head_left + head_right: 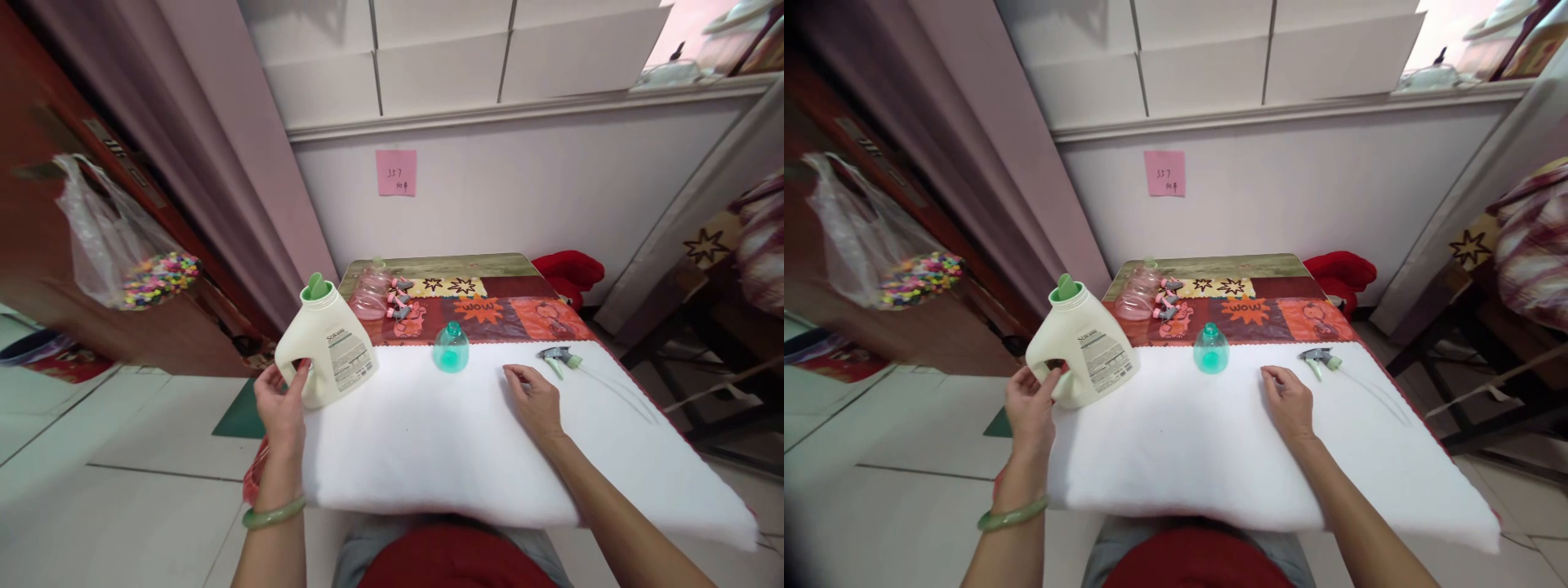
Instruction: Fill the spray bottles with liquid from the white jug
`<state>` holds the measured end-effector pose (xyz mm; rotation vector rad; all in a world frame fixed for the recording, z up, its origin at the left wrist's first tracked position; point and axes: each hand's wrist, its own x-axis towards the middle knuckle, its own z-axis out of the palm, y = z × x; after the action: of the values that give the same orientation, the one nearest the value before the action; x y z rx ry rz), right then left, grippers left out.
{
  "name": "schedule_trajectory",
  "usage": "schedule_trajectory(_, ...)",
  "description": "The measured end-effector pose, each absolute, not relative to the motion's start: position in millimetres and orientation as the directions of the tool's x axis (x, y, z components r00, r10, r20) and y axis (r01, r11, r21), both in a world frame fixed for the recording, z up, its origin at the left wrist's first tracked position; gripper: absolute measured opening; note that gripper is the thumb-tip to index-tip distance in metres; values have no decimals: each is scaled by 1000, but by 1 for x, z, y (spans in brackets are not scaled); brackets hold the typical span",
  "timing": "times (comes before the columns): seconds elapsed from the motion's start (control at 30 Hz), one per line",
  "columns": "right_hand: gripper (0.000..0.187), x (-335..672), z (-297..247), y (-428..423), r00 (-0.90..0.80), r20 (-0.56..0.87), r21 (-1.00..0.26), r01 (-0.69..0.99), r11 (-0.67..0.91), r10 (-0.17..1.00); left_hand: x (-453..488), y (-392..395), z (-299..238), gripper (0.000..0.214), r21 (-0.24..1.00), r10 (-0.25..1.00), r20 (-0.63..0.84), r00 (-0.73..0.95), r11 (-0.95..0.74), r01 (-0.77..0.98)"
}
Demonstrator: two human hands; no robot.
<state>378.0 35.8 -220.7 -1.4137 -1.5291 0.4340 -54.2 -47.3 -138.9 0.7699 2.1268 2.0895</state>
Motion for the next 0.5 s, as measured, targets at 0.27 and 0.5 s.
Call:
schedule_trajectory(0.27, 32, 378, -222, 36, 157, 361, -809, 542, 225, 919, -55, -29, -134, 41, 968, 414, 213, -885, 37, 250)
schedule_trajectory(0.5, 32, 377, -220, 36, 145, 354, -792, 572, 213, 924, -52, -22, -115, 33, 947, 428, 264, -864, 58, 317)
